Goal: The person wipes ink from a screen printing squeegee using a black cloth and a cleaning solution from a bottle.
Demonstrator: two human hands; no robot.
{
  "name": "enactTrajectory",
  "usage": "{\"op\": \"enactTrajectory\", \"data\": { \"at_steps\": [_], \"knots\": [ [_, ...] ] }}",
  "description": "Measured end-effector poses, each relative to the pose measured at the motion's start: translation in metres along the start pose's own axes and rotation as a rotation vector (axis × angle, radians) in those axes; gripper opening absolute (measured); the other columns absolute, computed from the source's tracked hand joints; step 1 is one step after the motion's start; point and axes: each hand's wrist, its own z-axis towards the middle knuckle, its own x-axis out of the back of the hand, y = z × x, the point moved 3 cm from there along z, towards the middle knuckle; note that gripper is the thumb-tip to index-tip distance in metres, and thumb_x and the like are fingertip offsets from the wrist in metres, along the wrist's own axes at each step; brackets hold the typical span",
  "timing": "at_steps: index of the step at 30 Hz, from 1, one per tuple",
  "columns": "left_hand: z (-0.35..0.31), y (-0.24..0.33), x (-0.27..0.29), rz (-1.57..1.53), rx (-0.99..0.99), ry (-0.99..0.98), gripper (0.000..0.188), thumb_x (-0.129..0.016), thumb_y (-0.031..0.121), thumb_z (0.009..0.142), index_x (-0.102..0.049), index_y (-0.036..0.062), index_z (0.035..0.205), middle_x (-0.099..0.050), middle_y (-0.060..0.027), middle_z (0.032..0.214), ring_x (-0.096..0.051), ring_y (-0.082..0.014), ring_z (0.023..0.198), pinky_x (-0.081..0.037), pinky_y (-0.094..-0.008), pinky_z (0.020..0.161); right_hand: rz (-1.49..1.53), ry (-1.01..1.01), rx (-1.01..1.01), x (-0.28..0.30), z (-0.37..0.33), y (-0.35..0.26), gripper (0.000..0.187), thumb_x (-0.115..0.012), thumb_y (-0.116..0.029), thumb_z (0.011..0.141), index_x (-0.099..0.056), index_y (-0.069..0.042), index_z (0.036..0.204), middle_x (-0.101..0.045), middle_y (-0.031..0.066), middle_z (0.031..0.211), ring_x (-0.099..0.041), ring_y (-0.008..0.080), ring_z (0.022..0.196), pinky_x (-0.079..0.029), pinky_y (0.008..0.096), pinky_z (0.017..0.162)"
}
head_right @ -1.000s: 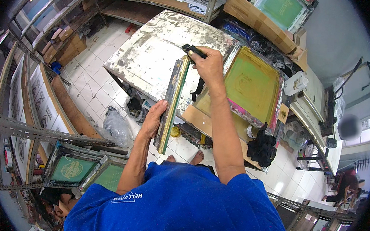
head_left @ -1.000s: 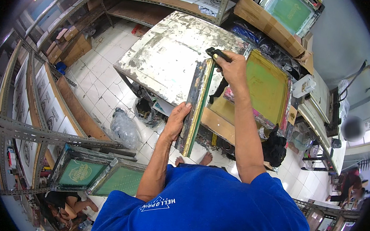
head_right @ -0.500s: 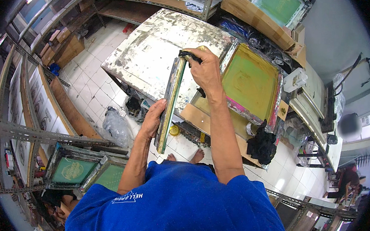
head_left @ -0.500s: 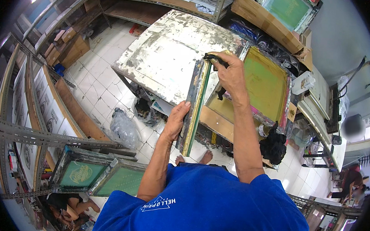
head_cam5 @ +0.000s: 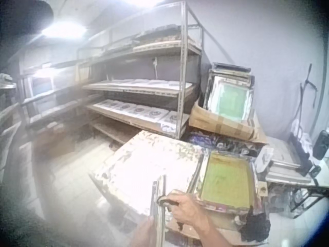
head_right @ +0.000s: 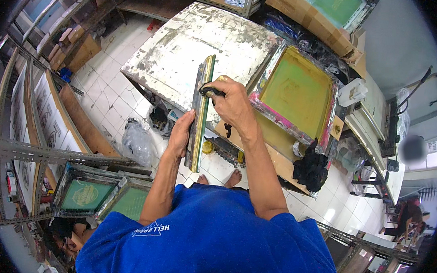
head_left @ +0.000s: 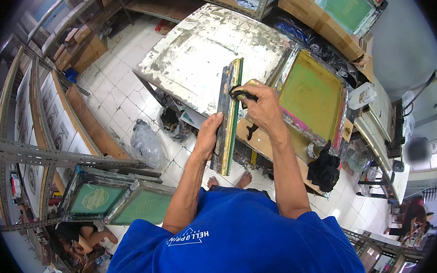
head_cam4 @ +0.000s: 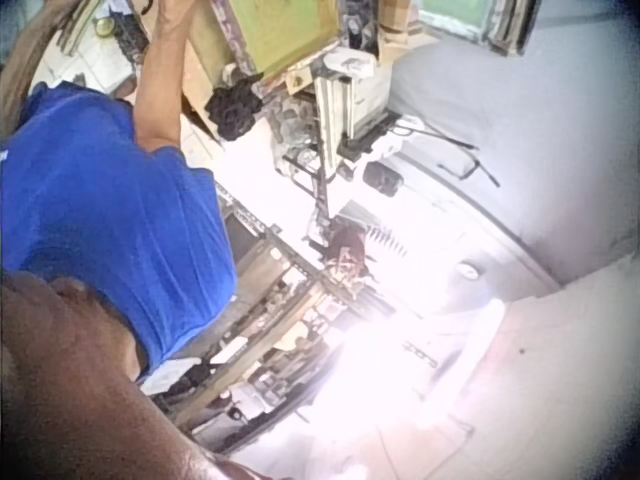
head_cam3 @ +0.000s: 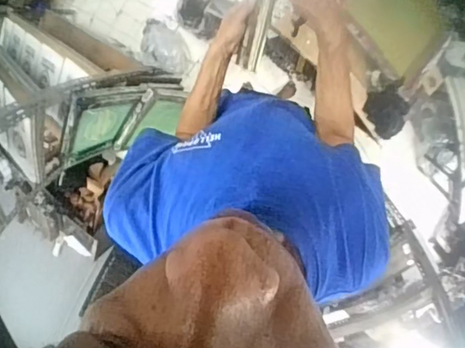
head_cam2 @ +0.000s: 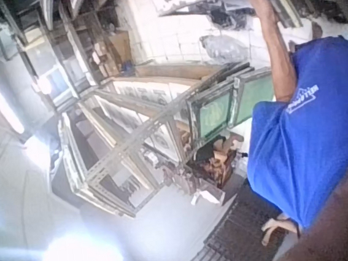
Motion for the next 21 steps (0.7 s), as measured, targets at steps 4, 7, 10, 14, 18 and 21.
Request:
{"op": "enactTrajectory", "data": {
  "at_steps": [4,7,10,14,18,21],
  "knots": [
    [0.004,0.000,0.003,-0.049,0.006,0.043,0.030,-0.050,0.032,0.103,-0.062,0.0039,0.100,-0.064,0.0000,0.086,-0.058,-0.0066,0.073,-0.049,-0.0234,0.068,0.058,-0.067,-0.028,-0.010,-0.010,0.002,0.020,-0.064,0.006,0.081,-0.072,0.001,0.098,-0.059,0.0074,0.078,-0.051,0.0132,0.073,-0.041,0.0286,0.066],
    [0.005,0.005,0.003,-0.089,0.018,0.052,0.032,-0.049,0.032,0.104,-0.063,0.0030,0.101,-0.066,-0.0024,0.087,-0.060,-0.0080,0.069,-0.051,-0.0237,0.063,0.048,-0.146,-0.070,-0.018,-0.019,-0.005,0.019,-0.067,0.005,0.081,-0.073,0.000,0.099,-0.062,0.0081,0.081,-0.053,0.0134,0.073,-0.042,0.0278,0.067],
    [0.010,0.007,0.011,-0.132,-0.005,0.058,0.033,-0.048,0.032,0.104,-0.063,0.0024,0.104,-0.067,-0.0033,0.087,-0.061,-0.0085,0.066,-0.052,-0.0232,0.059,0.095,-0.222,-0.060,-0.024,-0.026,-0.013,0.019,-0.067,0.006,0.081,-0.073,0.000,0.098,-0.062,0.0083,0.083,-0.054,0.0140,0.073,-0.043,0.0282,0.067],
    [0.014,0.010,0.020,-0.184,-0.042,0.163,0.034,-0.048,0.033,0.104,-0.062,0.0019,0.107,-0.067,-0.0065,0.092,-0.063,-0.0118,0.074,-0.053,-0.0273,0.065,0.093,-0.274,-0.005,-0.032,-0.034,-0.017,0.020,-0.068,0.006,0.079,-0.073,0.000,0.097,-0.063,0.0090,0.080,-0.056,0.0159,0.074,-0.044,0.0305,0.067],
    [0.018,0.010,0.035,-0.222,-0.071,0.221,0.034,-0.049,0.033,0.103,-0.061,0.0012,0.107,-0.067,-0.0072,0.094,-0.065,-0.0136,0.077,-0.055,-0.0292,0.068,0.048,-0.373,0.021,-0.038,-0.041,-0.020,0.021,-0.068,0.006,0.077,-0.073,0.000,0.096,-0.063,0.0136,0.081,-0.058,0.0212,0.073,-0.045,0.0321,0.069],
    [0.018,0.013,0.046,-0.211,-0.126,0.299,0.031,-0.051,0.031,0.103,-0.060,0.0014,0.106,-0.068,-0.0078,0.092,-0.067,-0.0148,0.076,-0.056,-0.0292,0.066,-0.004,-0.524,-0.002,-0.034,-0.047,-0.026,0.020,-0.069,0.003,0.077,-0.073,0.000,0.096,-0.064,0.0145,0.082,-0.060,0.0247,0.075,-0.045,0.0338,0.070]
  ]
}}
